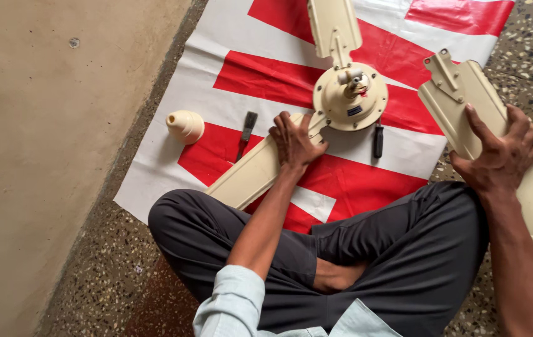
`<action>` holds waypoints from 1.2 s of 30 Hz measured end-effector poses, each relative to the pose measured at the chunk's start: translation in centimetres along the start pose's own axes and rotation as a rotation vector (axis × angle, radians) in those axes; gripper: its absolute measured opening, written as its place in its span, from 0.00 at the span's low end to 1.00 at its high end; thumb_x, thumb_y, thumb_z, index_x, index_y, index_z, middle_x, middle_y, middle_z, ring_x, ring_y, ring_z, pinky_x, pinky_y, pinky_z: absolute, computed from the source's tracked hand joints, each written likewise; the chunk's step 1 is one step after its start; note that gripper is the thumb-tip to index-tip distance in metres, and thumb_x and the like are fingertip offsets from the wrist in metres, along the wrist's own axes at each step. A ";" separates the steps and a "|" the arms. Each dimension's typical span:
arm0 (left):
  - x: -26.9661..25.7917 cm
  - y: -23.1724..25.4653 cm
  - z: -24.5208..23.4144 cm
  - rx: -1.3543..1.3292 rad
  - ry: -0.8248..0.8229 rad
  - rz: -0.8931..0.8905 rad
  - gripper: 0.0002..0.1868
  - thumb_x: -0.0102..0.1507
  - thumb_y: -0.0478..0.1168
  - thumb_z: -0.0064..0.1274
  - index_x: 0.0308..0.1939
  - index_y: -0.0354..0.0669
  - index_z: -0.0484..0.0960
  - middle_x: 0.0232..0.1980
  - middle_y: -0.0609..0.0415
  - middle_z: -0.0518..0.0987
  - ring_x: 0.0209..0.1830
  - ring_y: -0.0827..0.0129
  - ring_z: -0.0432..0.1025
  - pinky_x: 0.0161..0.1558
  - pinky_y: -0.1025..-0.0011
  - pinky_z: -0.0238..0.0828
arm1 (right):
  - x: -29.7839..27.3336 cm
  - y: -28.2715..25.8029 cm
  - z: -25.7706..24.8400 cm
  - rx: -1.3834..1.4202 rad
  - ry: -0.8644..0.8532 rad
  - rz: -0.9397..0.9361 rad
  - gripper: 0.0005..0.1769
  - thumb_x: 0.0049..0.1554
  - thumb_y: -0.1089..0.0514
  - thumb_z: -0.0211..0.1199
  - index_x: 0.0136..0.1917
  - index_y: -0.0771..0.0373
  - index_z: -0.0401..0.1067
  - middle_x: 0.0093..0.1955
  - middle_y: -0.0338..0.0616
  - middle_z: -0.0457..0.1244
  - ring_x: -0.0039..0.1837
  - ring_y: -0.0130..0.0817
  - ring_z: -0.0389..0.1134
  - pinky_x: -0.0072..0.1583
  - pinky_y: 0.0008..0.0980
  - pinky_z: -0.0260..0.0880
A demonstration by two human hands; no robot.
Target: The person assembles a ceiling fan by attaching three blades to the central motor housing. They use a screwdriver to tighten screws securing each blade to the hub while sitting on the floor.
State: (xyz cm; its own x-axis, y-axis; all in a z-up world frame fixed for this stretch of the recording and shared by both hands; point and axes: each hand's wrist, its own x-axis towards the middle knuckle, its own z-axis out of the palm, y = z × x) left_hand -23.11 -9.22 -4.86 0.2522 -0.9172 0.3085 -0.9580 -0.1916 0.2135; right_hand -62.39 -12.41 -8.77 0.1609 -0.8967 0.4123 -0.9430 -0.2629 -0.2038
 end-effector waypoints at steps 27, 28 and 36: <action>-4.4 -6.0 -2.5 0.079 0.078 -0.024 0.44 0.34 0.57 0.76 0.54 0.54 0.82 0.53 0.39 0.64 0.57 0.43 0.59 0.49 0.38 0.62 | -0.2 0.5 0.2 0.088 0.008 0.000 0.46 0.47 0.44 0.77 0.77 0.29 0.65 0.75 0.52 0.52 0.77 0.54 0.51 0.72 0.55 0.49; -4.5 -6.0 -2.4 0.079 0.065 -0.027 0.44 0.34 0.57 0.76 0.54 0.54 0.82 0.53 0.39 0.64 0.57 0.43 0.60 0.50 0.39 0.62 | -0.2 0.6 0.3 0.103 -0.002 0.001 0.45 0.48 0.43 0.78 0.77 0.29 0.65 0.75 0.52 0.53 0.77 0.54 0.51 0.72 0.55 0.49; -4.6 -6.4 -2.3 0.065 0.042 -0.043 0.43 0.36 0.56 0.75 0.54 0.53 0.83 0.53 0.39 0.64 0.57 0.44 0.60 0.50 0.40 0.63 | 2.1 2.3 1.8 0.129 -0.262 -0.288 0.56 0.35 0.42 0.80 0.76 0.23 0.63 0.82 0.54 0.50 0.78 0.53 0.52 0.71 0.58 0.54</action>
